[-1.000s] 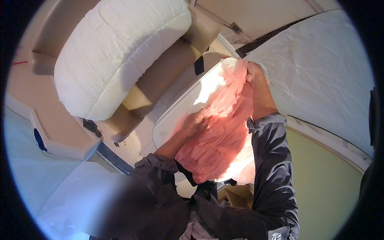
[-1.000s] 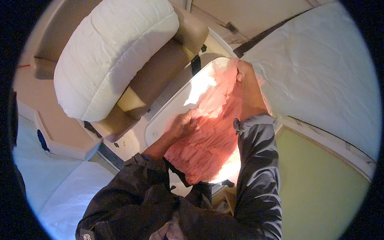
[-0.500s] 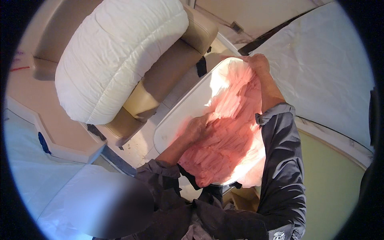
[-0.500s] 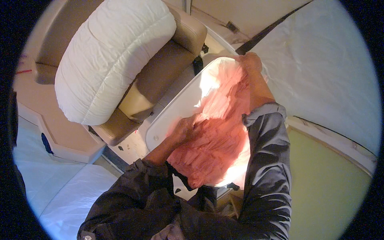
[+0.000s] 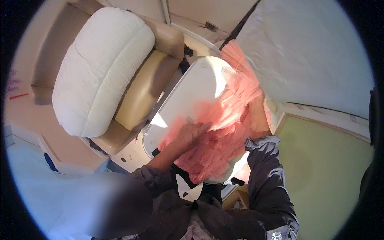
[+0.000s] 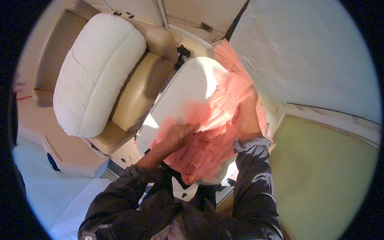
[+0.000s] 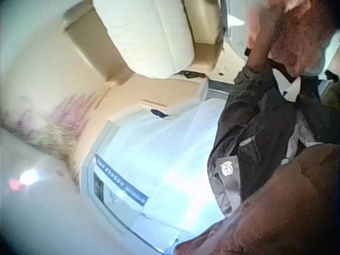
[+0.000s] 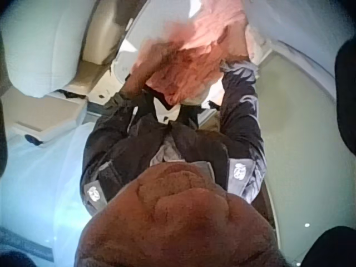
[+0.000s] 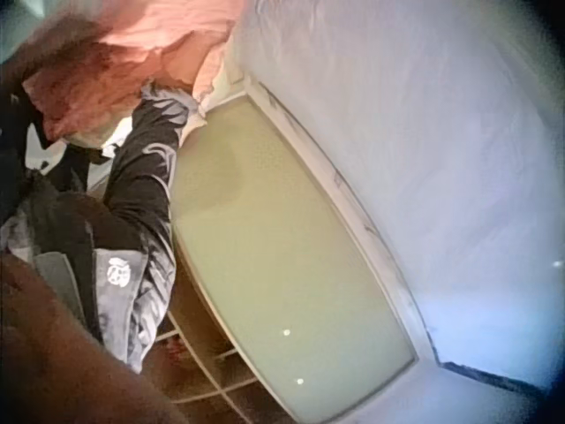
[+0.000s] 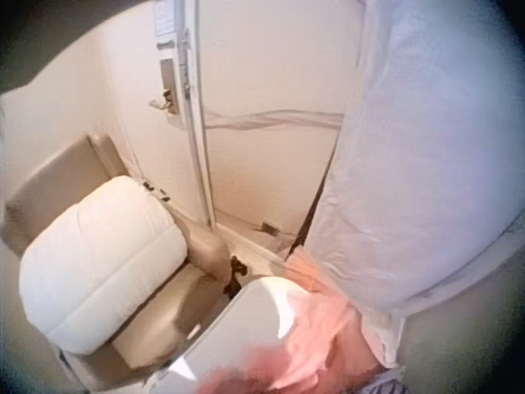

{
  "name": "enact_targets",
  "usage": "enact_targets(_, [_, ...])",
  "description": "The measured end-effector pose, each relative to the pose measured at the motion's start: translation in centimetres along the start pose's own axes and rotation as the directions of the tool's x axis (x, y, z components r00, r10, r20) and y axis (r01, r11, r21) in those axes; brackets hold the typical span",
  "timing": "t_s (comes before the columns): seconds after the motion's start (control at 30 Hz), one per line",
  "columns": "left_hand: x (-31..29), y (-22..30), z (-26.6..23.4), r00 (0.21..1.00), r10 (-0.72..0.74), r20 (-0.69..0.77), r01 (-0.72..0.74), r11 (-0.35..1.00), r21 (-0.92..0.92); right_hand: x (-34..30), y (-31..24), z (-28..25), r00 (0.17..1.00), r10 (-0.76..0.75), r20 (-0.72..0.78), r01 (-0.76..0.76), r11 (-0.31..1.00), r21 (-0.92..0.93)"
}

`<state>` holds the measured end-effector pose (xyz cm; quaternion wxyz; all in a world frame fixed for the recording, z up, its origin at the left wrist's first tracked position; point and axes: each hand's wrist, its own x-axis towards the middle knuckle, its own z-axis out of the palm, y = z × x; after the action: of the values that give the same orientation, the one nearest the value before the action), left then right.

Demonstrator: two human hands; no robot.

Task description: The person folds a pink frilly garment and a patterned cloth on a white surface, then places them into a wooden shelf. They then fold a pair of black pants on the same surface.

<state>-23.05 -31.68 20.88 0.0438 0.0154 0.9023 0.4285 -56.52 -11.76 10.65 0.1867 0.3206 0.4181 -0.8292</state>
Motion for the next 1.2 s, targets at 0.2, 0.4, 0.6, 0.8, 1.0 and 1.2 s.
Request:
enact_targets(0.2, [-0.8,1.2,2.0,0.996,-0.012,0.093,0.015,0.999,-0.036,0.7,-1.0,-2.3,0.991,0.109,0.072,-0.071,0.913,-0.401])
enact_targets(0.4, [-1.7,2.1,4.1,0.947,-0.196,0.256,0.26,0.932,-0.251,1.3,-4.7,0.3,0.921,-0.282,0.269,0.172,-0.327,-0.929])
enact_targets(0.6, [-1.3,1.7,6.0,0.98,-0.136,0.143,0.16,0.972,-0.173,3.8,-6.2,0.7,0.899,-0.294,0.325,0.188,-0.411,-0.892])
enact_targets(0.8, [-1.1,2.3,5.3,0.973,-0.118,0.197,0.125,0.992,-0.026,4.3,-6.1,-1.4,0.859,-0.391,0.33,0.225,-0.29,-0.93])
enact_targets(1.0, [-2.7,3.7,4.7,0.999,0.035,0.04,-0.039,0.996,0.084,2.5,-7.8,-3.1,0.7,-0.55,0.455,0.398,-0.229,-0.888])
enact_targets(1.2, [-2.4,4.2,5.1,0.985,-0.112,0.133,0.091,0.984,0.153,-9.9,-5.3,0.6,0.817,-0.416,0.399,0.409,-0.069,-0.91])
